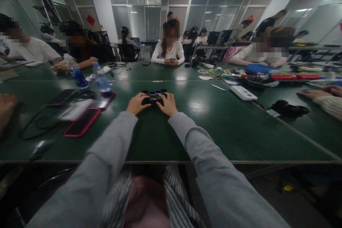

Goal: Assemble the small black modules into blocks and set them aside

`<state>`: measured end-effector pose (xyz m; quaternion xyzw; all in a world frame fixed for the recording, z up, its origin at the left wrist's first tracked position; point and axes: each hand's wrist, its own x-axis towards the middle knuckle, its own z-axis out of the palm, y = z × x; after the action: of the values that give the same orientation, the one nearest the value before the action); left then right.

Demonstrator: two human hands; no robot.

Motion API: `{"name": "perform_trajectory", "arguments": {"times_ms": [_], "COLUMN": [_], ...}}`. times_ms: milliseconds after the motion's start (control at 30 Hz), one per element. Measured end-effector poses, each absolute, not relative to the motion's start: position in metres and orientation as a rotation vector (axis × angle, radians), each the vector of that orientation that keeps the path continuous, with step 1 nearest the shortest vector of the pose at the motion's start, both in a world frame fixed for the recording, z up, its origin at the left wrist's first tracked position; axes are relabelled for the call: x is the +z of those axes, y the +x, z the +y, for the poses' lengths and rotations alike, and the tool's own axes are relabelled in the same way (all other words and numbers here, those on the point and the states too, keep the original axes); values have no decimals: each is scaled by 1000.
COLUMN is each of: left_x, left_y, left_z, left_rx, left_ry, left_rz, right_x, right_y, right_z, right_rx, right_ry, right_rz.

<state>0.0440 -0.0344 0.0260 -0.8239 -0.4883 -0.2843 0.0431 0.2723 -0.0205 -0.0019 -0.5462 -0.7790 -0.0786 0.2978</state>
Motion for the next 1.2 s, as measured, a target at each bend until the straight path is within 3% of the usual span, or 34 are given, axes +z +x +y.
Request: {"name": "perform_trajectory", "arguments": {"times_ms": [1200], "left_x": [23], "left_y": [39], "left_z": [-31], "left_rx": [-868], "left_ry": [-2444], "left_rz": [-1582], "right_x": [-3], "right_y": [255], "right_z": [-23], "right_rx": [-193], "right_ry": [-1246], "right_rz": [-2196]}}
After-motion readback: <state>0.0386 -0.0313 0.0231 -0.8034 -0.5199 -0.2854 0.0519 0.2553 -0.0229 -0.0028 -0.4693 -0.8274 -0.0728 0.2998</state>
